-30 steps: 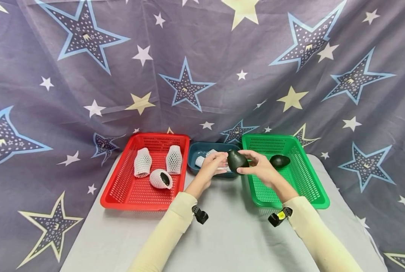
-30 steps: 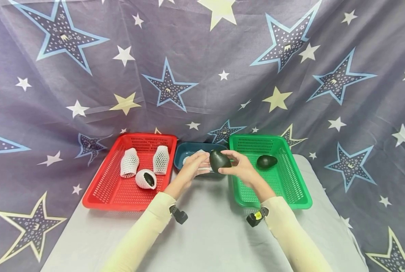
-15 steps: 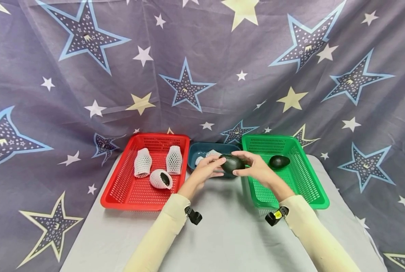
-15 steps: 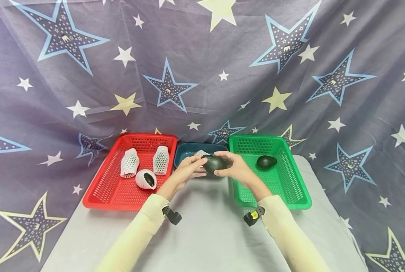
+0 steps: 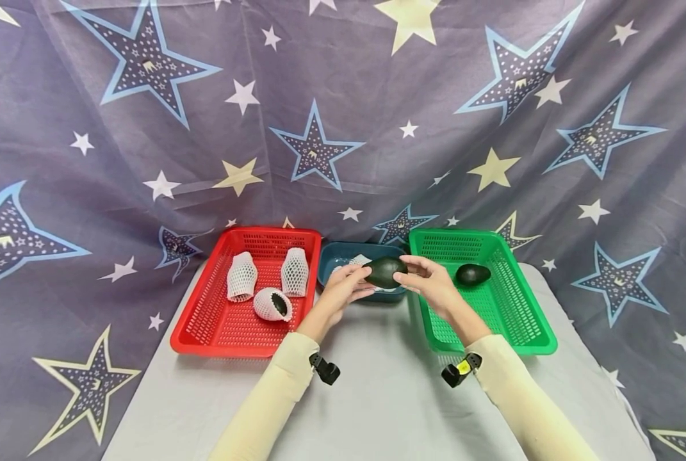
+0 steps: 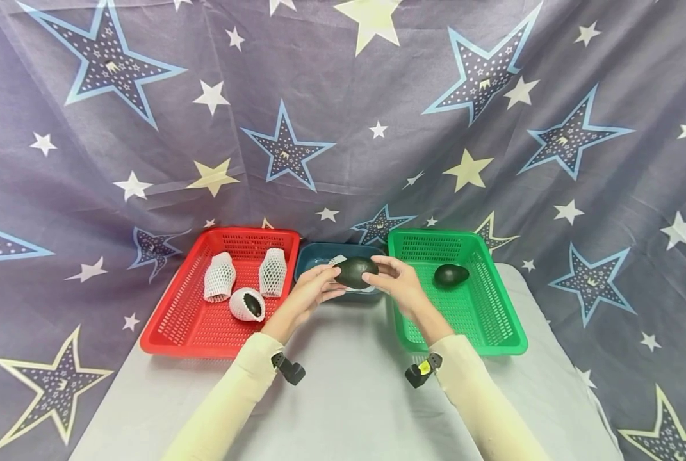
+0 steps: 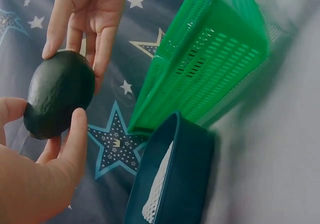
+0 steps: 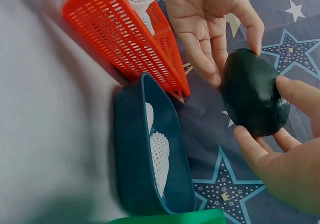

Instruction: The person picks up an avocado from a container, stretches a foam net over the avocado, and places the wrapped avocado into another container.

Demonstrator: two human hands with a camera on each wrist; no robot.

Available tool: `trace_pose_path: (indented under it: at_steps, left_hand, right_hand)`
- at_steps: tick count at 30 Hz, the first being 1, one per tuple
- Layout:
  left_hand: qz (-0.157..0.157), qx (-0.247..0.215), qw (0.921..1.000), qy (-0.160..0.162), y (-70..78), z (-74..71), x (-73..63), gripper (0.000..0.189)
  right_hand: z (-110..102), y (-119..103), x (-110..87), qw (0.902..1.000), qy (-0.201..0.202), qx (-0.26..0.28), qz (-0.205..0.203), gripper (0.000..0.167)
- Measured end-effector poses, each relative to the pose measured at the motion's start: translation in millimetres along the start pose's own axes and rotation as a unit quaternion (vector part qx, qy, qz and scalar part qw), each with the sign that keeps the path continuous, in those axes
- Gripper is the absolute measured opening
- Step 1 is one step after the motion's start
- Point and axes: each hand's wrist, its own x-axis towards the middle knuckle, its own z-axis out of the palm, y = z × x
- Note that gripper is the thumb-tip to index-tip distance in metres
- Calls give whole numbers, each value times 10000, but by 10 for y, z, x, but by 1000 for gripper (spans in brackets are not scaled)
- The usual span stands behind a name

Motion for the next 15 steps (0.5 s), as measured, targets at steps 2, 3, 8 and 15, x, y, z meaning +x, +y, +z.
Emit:
trace_pose_path:
  at_steps: [2,3,8,15]
  left_hand:
    - [27,-14,10000,94,-7,-2,-6,43]
    - [37,-37,9999,136,-10,-3,-10,46]
    - [114,-174,9994,275,-22,-7,-20,47]
    - [136,-253,9991,309,-44,-24,-4,45]
  right_hand:
    - [15,13,1,9998,24,182,52,60]
    - [21,18,2,9997,30,216,49,60]
    - [58,21,9,9993,69,362,31,55]
    - [75,53,34,9994,145,319,80,53]
